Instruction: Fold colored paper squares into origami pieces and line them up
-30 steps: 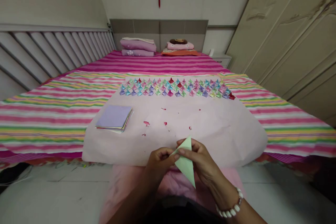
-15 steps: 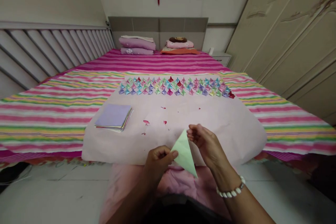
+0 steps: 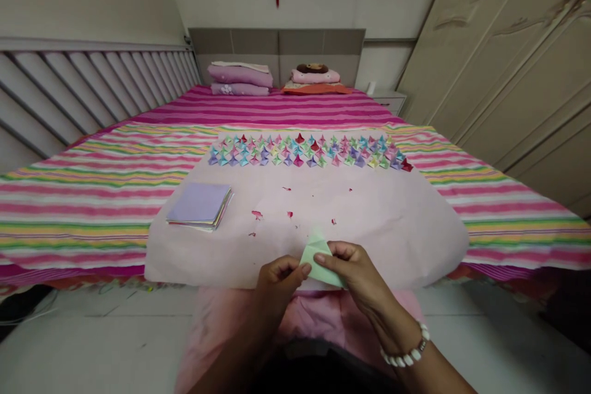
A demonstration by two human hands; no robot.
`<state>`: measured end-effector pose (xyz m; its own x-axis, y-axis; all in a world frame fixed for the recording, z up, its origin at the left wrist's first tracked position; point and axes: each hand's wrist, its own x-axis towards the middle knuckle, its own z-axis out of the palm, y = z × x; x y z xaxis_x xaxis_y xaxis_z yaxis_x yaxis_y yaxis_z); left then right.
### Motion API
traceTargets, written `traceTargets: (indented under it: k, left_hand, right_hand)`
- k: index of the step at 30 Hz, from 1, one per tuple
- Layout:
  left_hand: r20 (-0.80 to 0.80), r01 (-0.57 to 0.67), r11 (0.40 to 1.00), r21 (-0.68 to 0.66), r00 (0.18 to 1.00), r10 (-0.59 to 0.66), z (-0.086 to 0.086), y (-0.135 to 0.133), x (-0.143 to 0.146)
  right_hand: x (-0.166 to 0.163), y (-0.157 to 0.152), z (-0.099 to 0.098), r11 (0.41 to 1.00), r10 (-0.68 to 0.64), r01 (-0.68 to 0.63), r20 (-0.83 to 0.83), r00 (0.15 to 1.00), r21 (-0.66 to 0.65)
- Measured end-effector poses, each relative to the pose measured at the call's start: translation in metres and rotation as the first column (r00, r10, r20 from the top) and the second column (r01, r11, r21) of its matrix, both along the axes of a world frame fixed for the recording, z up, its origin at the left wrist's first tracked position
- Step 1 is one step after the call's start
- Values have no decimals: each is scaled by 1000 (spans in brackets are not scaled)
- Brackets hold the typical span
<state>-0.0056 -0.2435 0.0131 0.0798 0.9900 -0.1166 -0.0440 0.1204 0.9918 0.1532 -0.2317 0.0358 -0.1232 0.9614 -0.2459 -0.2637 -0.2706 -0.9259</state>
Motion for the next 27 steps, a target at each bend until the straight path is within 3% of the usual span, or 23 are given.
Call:
traceTargets:
  k: [5,11,16,21,25,27]
  left_hand:
    - [-16,79,997,28,997,-78,8,4,-10]
    - [59,189,982,3,980,-189,38,15,-11]
    - [-63,124,987,105,991,-118,52,23,-13]
    - [34,11,997,73,999,-13,41,21,-20]
    - [73,221,975,7,973,-221,22,11,-16]
    - [36,233,972,17,972,-233,17,7,-11]
  right_hand:
    - [4,5,8,998,55,-55,67,996,-5]
    - [2,7,20,980,182,-191,147,972,50]
    - [-1,2,21,961,229,-256,224,947,102]
    - [7,1,21,963,218,-252,274,937,97]
    - [8,4,26,971,198,-224,248,948,80]
    - [6,4,30,971,185,-217,263,947,97]
